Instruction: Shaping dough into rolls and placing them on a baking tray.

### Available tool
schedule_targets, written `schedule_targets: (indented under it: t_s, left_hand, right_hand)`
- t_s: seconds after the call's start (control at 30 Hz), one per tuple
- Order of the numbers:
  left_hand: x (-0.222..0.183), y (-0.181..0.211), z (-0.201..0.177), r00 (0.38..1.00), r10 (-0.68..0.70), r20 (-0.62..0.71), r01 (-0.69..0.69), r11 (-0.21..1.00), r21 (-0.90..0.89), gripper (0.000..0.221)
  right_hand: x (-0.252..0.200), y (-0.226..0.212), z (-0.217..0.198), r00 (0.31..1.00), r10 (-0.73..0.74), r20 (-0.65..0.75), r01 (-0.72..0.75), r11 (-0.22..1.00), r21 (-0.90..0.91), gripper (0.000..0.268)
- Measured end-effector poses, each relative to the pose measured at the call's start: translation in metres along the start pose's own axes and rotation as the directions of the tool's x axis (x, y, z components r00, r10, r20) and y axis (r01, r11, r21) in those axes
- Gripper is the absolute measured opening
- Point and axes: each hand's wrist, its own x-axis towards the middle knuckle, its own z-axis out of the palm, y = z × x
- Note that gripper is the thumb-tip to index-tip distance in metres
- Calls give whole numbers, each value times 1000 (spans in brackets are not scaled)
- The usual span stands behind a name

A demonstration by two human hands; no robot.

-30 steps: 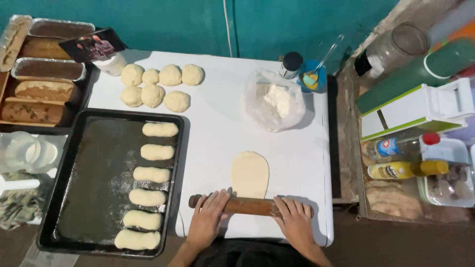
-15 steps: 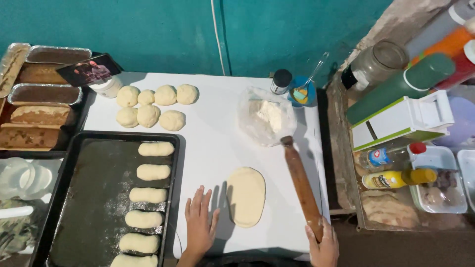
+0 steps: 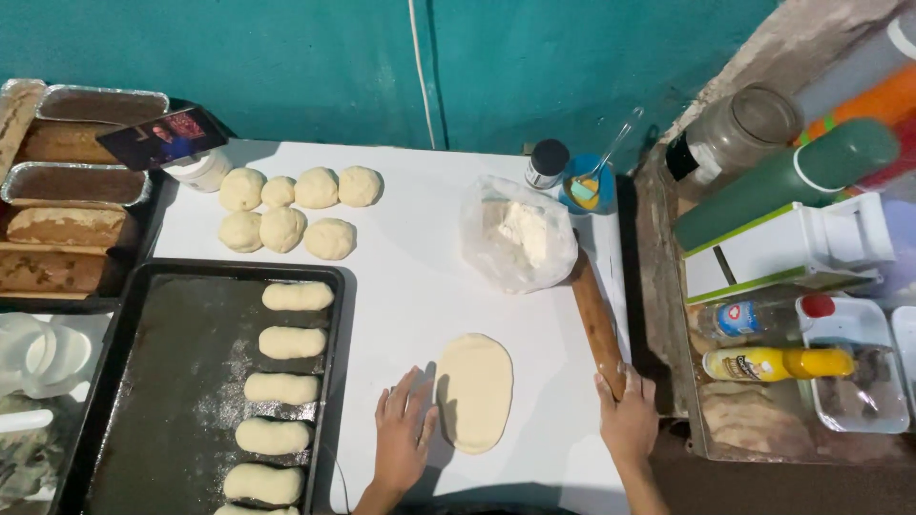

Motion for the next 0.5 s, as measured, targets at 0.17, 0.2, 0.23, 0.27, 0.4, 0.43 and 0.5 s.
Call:
schedule_targets:
  t_s: [0.17, 0.2, 0.23, 0.27, 0.4, 0.43, 0.5]
  left_hand:
    - [2, 1, 2, 1000, -4, -11, 4, 1000, -12, 40]
    - [3, 2, 1, 1000, 1, -17, -2, 1000, -7, 40]
    - [6, 3, 0, 1000, -6, -21, 6, 1000, -5, 40]
    - [10, 4, -1, 999, -30, -23, 29, 999, -22, 40]
    - [25, -5, 13, 992, -121, -38, 119, 992, -50, 39]
    - [32, -4, 14, 991, -130, -45, 128, 991, -45, 39]
    - [49, 1, 16, 990, -128, -57, 126, 992, -28, 40]
  right_hand:
    - [39, 11, 28, 975, -198, -103, 189, 978, -85, 57]
    - [44, 11, 31, 971, -214, -110, 200, 972, -127, 57]
    - [47, 6, 26, 970, -220, -104, 207, 970, -126, 57]
    - [49, 1, 21, 978, -193, -79, 182, 975, -125, 55]
    - [57, -15, 0, 975, -205, -80, 200, 978, -67, 54]
    - [61, -9, 6, 974, -213, -73, 208, 976, -61, 54]
    - [71, 3, 16, 936, -293, -194, 296, 955, -11, 54]
